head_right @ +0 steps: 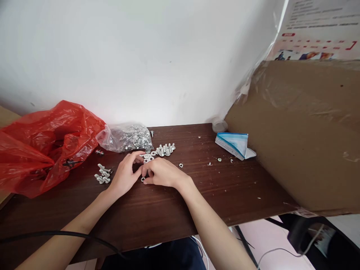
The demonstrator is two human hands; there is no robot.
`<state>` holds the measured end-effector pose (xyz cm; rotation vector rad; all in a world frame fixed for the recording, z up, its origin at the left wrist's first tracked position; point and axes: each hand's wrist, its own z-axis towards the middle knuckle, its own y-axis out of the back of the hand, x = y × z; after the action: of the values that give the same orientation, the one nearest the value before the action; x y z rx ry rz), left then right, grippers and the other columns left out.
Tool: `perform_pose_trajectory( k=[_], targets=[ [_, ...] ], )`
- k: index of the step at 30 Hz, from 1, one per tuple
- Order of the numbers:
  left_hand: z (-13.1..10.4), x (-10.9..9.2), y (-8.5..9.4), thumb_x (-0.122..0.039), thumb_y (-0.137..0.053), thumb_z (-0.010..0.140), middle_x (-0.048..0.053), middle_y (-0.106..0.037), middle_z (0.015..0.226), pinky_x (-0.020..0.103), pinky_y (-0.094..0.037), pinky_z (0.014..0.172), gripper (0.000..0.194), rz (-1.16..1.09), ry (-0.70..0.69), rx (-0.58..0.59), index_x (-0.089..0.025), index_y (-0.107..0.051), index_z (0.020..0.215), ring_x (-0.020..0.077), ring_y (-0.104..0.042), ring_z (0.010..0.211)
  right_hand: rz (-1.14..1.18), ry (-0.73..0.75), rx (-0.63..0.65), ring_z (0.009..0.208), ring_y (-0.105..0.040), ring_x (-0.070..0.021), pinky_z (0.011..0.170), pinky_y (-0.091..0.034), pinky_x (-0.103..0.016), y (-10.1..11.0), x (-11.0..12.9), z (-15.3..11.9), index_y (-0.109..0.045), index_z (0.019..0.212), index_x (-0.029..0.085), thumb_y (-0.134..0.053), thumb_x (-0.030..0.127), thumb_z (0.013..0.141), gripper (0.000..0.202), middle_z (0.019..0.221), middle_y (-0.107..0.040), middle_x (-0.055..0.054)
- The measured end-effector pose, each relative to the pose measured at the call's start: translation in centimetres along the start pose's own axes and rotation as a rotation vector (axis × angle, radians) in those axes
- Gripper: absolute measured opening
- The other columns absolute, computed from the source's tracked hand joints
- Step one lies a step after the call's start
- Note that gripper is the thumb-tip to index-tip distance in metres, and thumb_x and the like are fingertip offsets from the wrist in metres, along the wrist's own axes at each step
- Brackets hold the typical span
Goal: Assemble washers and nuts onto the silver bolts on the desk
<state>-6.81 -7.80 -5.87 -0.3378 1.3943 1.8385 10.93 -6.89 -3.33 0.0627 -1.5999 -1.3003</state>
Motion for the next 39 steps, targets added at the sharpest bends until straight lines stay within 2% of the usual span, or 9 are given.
perform_pose_trajectory(
  k=[8, 16, 18, 20, 23, 25, 39],
  targets=[
    [0.1, 0.2, 0.0, -0.003, -0.048, 0.077, 0.003, -0.059, 0.091, 0.037, -0.048, 0.084, 0.048, -0.064, -0.002, -0.048, -0.021, -0.042, 0.122, 0.0173, -0.057, 0.087, -0.025, 0.029, 0.0, 0.056, -0.046, -0.0087, 0.058, -0.031, -0.022, -0.2, 0.2, 0.2, -0.067, 0.079, 0.019, -0.072, 0.02, 0.075, 0.006, 0.066, -0.058, 0.004],
    [0.0, -0.2, 0.2, 0.006, -0.041, 0.066, 0.004, -0.059, 0.092, 0.035, -0.049, 0.082, 0.046, -0.08, 0.009, -0.083, -0.02, -0.048, 0.103, 0.0169, -0.057, 0.088, 0.008, -0.012, 0.007, 0.054, -0.044, -0.0082, 0.055, -0.029, -0.021, -0.5, 0.7, 0.3, -0.064, 0.078, 0.018, -0.065, 0.014, 0.075, 0.005, 0.064, -0.057, 0.004],
    [0.1, -0.2, 0.2, 0.005, -0.042, 0.066, 0.004, -0.059, 0.093, 0.035, -0.049, 0.082, 0.044, -0.082, 0.021, -0.099, -0.02, -0.048, 0.102, 0.0171, -0.057, 0.089, 0.036, -0.002, -0.04, 0.054, -0.045, -0.0084, 0.056, -0.031, -0.021, -0.3, 0.6, 0.3, -0.064, 0.081, 0.018, -0.063, 0.015, 0.078, 0.004, 0.063, -0.055, 0.005],
    [0.1, -0.2, 0.2, 0.004, -0.043, 0.067, 0.004, -0.059, 0.093, 0.034, -0.049, 0.081, 0.042, -0.086, 0.024, -0.117, -0.019, -0.048, 0.101, 0.017, -0.058, 0.089, 0.033, -0.001, -0.15, 0.057, -0.047, -0.0092, 0.059, -0.033, -0.022, -0.2, 0.5, 0.3, -0.063, 0.086, 0.018, -0.061, 0.016, 0.08, 0.006, 0.064, -0.055, 0.005],
    [0.2, -0.2, 0.3, 0.002, -0.044, 0.07, 0.004, -0.058, 0.092, 0.034, -0.049, 0.081, 0.038, -0.079, 0.004, -0.141, -0.019, -0.049, 0.101, 0.0168, -0.057, 0.087, -0.034, -0.009, -0.327, 0.064, -0.049, -0.0113, 0.063, -0.035, -0.023, 0.0, 0.2, 0.4, -0.064, 0.09, 0.018, -0.061, 0.019, 0.082, 0.008, 0.073, -0.058, 0.001],
    [0.2, -0.2, 0.3, 0.001, -0.045, 0.071, 0.004, -0.058, 0.092, 0.034, -0.049, 0.08, 0.036, -0.067, -0.008, -0.148, -0.019, -0.05, 0.101, 0.0168, -0.057, 0.087, -0.074, -0.022, -0.376, 0.068, -0.05, -0.0125, 0.064, -0.036, -0.024, -0.1, 0.1, 0.5, -0.064, 0.092, 0.019, -0.06, 0.019, 0.083, 0.009, 0.079, -0.059, -0.001],
    [0.2, -0.5, 0.3, -0.004, -0.048, 0.076, 0.003, -0.06, 0.089, 0.032, -0.049, 0.078, 0.027, -0.05, -0.047, -0.129, -0.019, -0.054, 0.097, 0.0174, -0.057, 0.086, -0.18, -0.039, -0.374, 0.073, -0.053, -0.0131, 0.064, -0.036, -0.024, -0.6, -0.3, 0.7, -0.064, 0.094, 0.019, -0.059, 0.018, 0.085, 0.01, 0.086, -0.059, -0.002]
  ],
)
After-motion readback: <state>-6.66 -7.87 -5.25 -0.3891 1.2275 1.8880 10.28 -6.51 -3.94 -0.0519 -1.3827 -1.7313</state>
